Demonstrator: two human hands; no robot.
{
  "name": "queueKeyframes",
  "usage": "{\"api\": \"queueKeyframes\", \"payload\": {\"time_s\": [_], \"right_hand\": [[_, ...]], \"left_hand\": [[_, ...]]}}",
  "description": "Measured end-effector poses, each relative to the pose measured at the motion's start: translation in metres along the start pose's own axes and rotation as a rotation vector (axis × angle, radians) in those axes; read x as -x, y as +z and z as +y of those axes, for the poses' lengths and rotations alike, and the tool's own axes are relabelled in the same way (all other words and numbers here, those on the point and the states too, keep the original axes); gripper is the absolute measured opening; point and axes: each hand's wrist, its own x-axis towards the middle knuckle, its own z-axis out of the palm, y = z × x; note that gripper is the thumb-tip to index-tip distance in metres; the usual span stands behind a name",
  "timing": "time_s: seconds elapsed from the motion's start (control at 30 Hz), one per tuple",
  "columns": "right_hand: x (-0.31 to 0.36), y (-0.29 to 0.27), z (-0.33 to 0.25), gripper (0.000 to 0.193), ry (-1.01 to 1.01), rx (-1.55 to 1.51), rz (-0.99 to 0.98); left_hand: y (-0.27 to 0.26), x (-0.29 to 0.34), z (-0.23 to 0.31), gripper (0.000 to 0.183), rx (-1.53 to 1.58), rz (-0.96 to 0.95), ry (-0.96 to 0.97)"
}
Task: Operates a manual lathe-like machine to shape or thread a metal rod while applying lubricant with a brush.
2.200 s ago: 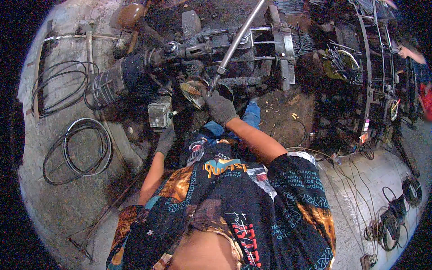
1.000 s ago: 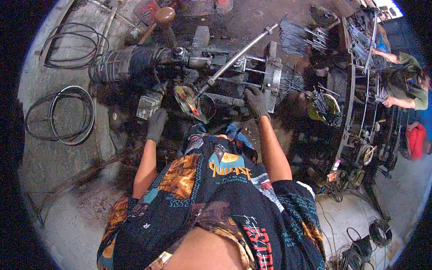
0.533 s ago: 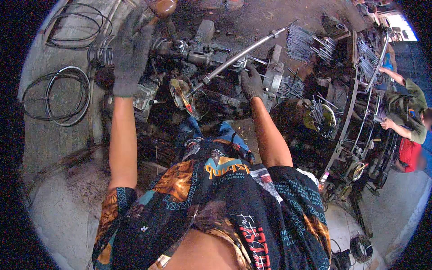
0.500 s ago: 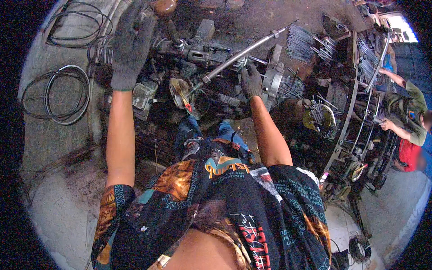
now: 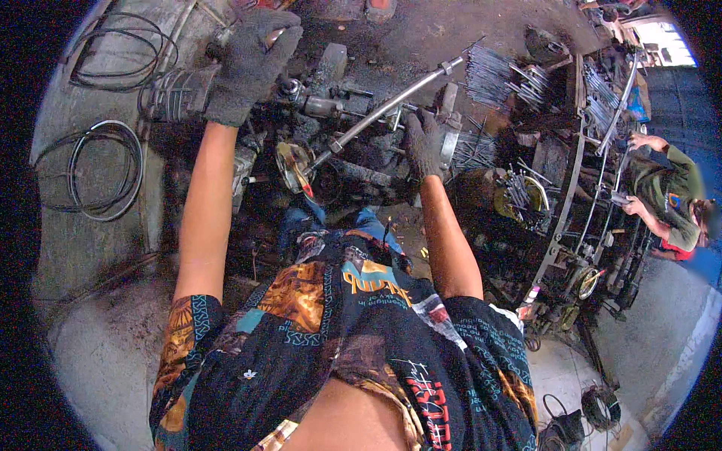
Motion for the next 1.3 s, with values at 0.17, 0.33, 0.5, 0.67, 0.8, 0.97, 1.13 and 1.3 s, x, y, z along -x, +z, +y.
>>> {"api": "queueKeyframes", "payload": {"time_s": [0.17,0.33,0.5,0.67,0.8,0.97,1.13,1.3], "right_hand": [[0.008,0.000,-0.053,0.047,-0.297,0.186,0.375],[0.005,-0.011,-0.073,0.049,-0.356,0.516,0.455],[0.016,-0.010,-0.093,0.063,-0.216,0.675,0.378],[0.009,0.006,-0.080,0.069,-0.275,0.730,0.441],[0.004,0.021,-0.071,0.059,-0.601,0.912,0.662],[0.010,0.023,-0.080,0.061,-0.462,0.904,0.427],[-0.003,0.028,-0.070,0.063,-0.460,0.742,0.460],[0.005,0.031,-0.074,0.063,-0.504,0.764,0.477]], "left_hand": [[0.025,-0.007,0.008,0.017,0.038,-0.003,-0.002],[0.038,-0.015,0.045,0.017,0.127,-0.044,0.013],[0.043,-0.019,0.057,0.020,-0.031,-0.073,0.056],[0.037,-0.014,0.045,0.020,0.062,-0.027,-0.005],[0.028,-0.011,0.032,0.017,0.076,0.036,0.022],[0.024,0.002,0.025,0.015,0.106,0.080,-0.043],[0.025,0.005,0.021,0.018,0.108,0.075,-0.041],[0.023,0.007,0.019,0.025,0.060,0.091,-0.012]]}}
